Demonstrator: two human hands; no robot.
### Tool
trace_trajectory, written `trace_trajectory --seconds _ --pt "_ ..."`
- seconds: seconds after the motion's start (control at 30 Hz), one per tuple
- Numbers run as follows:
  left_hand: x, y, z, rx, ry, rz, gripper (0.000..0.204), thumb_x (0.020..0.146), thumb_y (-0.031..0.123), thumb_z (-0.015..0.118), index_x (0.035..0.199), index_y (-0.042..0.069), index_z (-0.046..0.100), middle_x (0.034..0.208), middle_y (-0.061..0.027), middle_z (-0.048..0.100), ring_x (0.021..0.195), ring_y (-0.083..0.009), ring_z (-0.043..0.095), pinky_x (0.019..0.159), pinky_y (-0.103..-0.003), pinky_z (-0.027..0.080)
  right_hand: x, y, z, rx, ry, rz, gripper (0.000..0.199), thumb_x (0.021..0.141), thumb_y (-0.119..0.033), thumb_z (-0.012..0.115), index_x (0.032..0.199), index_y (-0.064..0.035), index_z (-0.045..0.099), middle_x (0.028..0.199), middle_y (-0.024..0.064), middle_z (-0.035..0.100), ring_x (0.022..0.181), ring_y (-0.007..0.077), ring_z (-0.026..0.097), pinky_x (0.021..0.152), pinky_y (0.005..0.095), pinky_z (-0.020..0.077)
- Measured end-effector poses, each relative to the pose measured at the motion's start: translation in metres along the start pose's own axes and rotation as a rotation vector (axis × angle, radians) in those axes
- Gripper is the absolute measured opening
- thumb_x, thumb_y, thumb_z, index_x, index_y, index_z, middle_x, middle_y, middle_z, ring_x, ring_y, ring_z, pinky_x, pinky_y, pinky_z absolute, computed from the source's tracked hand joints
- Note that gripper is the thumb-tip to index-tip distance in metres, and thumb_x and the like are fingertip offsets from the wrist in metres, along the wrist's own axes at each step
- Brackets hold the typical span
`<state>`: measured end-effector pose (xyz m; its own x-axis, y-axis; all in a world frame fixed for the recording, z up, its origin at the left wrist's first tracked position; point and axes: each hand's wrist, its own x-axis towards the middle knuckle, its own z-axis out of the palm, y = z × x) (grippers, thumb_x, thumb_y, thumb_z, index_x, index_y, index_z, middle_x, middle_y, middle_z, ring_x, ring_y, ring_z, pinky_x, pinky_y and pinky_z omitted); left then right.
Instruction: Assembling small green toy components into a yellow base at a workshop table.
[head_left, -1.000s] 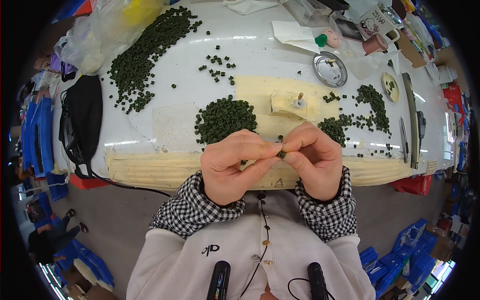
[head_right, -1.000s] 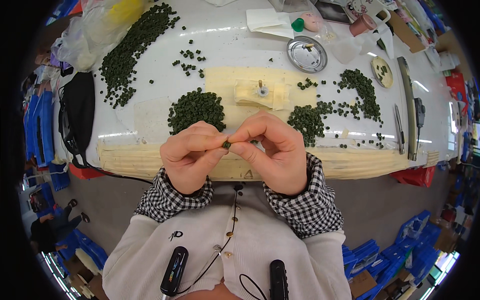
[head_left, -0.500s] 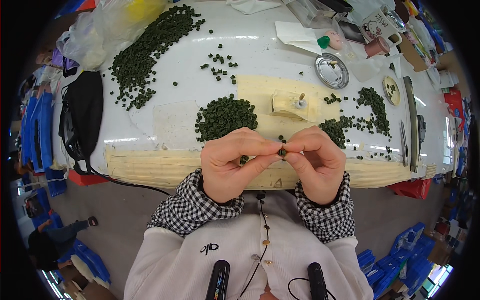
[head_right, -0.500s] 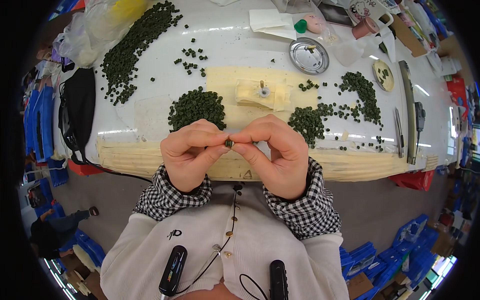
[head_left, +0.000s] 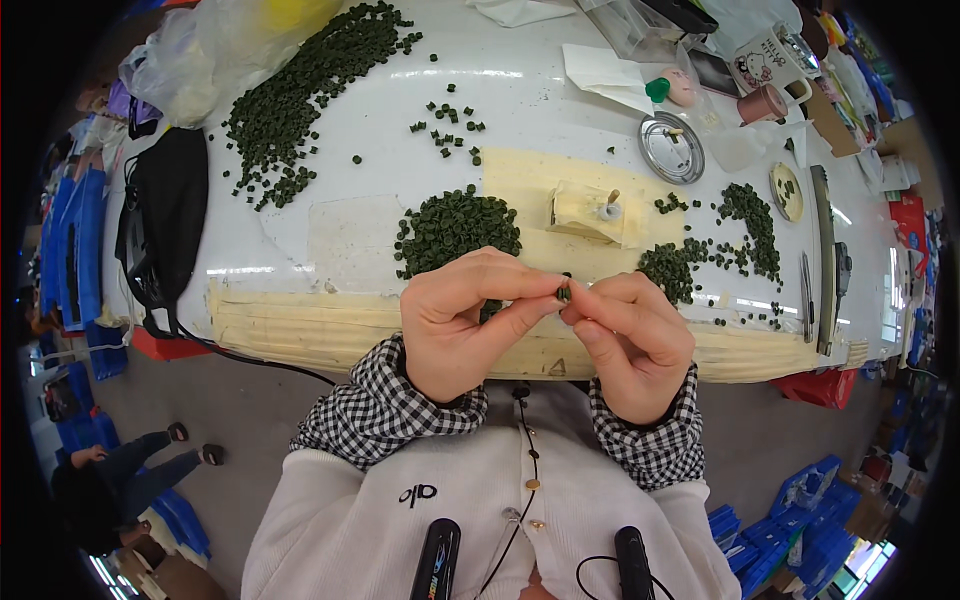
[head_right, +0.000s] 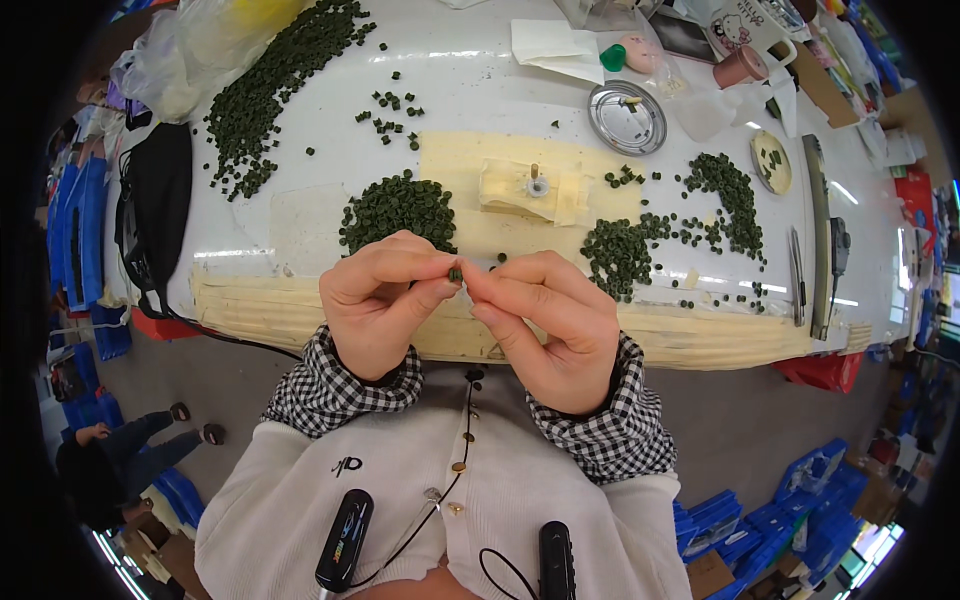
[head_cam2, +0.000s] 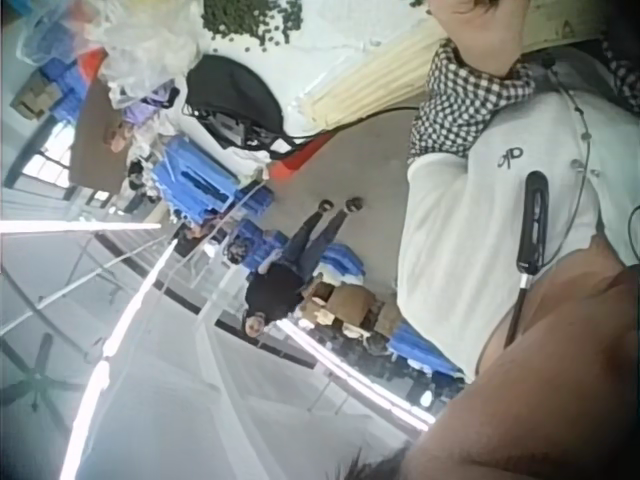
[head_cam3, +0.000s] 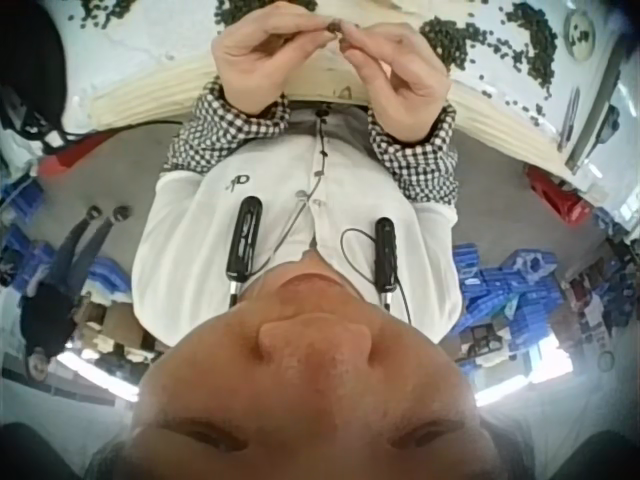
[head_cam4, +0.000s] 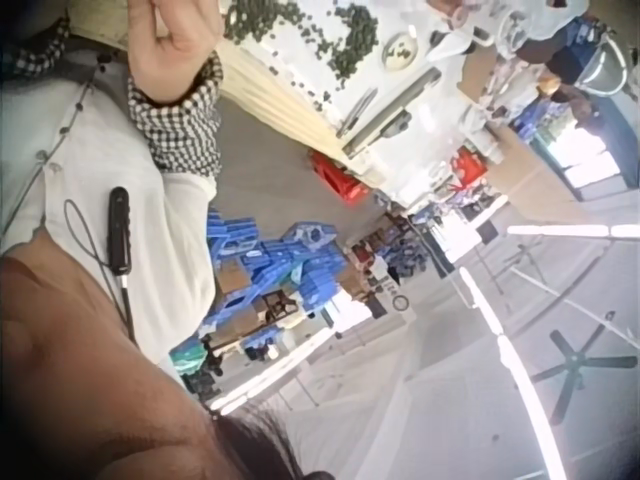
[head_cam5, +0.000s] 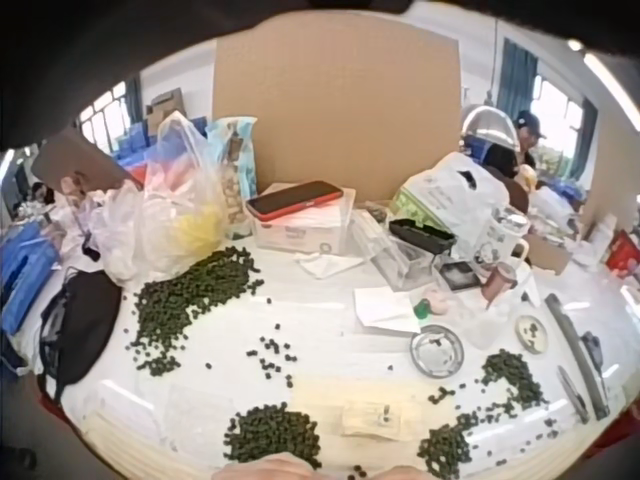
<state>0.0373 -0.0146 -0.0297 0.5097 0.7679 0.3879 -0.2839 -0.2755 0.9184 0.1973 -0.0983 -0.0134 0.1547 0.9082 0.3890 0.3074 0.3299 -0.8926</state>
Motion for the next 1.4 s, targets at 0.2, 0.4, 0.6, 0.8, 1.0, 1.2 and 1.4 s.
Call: trace_trajectory --seconds 0.2,0.4,0.6,0.8,1.0,1.2,1.4 --pt "-0.0005 -0.0001 0.0001 0.005 0.007 -0.008 0.023 0.076 -0.01 0.068 0.098 -0.003 0.067 0.09 -0.0112 0.068 0.082 -0.0174 0.063 0.071 -0.026 0.048 -0.0012 0.001 -0.0002 0.007 -0.005 -0.002 0.029 0.078 0.005 0.067 0.107 0.001 0.067 0.088 0.0101 0.063 0.077 0.0173 0.059 0.065 0.0246 0.0474" --pt "-0.0005 -0.0009 0.0005 0.001 0.002 -0.006 0.023 0.076 -0.012 0.066 0.097 -0.003 0.067 0.087 -0.0111 0.066 0.076 -0.0153 0.057 0.066 -0.025 0.045 -0.0018 0.0015 0.0001 0.002 -0.004 -0.011 0.029 0.078 0.006 0.067 0.107 0.0008 0.067 0.089 0.0102 0.063 0.075 0.0165 0.059 0.064 0.024 0.0474" --pt "-0.0001 -0.0005 0.0 0.01 -0.002 -0.013 0.022 0.076 -0.011 0.066 0.097 -0.003 0.067 0.088 -0.0111 0.067 0.078 -0.0162 0.06 0.068 -0.026 0.046 -0.0013 0.0015 -0.0001 -0.025 -0.018 -0.034 0.03 0.078 0.006 0.068 0.107 0.0003 0.067 0.089 0.01 0.062 0.073 0.0159 0.059 0.063 0.0236 0.0471" --pt "-0.0004 -0.0004 -0.0004 0.007 0.006 -0.025 0.022 0.076 -0.009 0.068 0.097 -0.002 0.068 0.089 -0.0108 0.068 0.081 -0.0173 0.063 0.07 -0.026 0.048 -0.0012 0.0015 -0.0005 -0.026 -0.029 -0.034 0.031 0.078 0.005 0.067 0.109 -0.0001 0.066 0.089 0.0098 0.062 0.073 0.0158 0.058 0.063 0.0236 0.0471" --pt "-0.0007 -0.0008 0.0001 -0.001 0.013 -0.04 0.022 0.076 -0.01 0.067 0.097 -0.002 0.068 0.089 -0.0106 0.068 0.08 -0.017 0.063 0.069 -0.026 0.048 -0.0014 0.0026 -0.0005 -0.018 -0.02 -0.036 0.031 0.078 0.006 0.067 0.109 -0.0001 0.066 0.09 0.0101 0.062 0.073 0.0159 0.059 0.063 0.0234 0.0473" --pt "0.0002 0.0009 -0.0011 0.055 0.001 -0.005 0.022 0.076 -0.009 0.068 0.097 -0.001 0.068 0.089 -0.0102 0.068 0.08 -0.0178 0.063 0.069 -0.026 0.048 -0.0007 0.001 0.0006 -0.03 -0.02 -0.043 0.03 0.078 0.006 0.067 0.108 0.0003 0.066 0.089 0.0104 0.062 0.073 0.0159 0.059 0.063 0.0233 0.0473" --pt "0.0035 0.0045 -0.0004 0.381 -0.057 0.216 0.023 0.073 -0.01 0.069 0.094 -0.001 0.068 0.082 -0.0089 0.066 0.072 -0.0187 0.061 0.065 -0.027 0.047 -0.0064 0.0018 -0.0038 -0.026 -0.036 -0.007 0.03 0.078 0.006 0.067 0.108 0.0012 0.066 0.088 0.0109 0.063 0.073 0.0167 0.06 0.063 0.0237 0.0476"
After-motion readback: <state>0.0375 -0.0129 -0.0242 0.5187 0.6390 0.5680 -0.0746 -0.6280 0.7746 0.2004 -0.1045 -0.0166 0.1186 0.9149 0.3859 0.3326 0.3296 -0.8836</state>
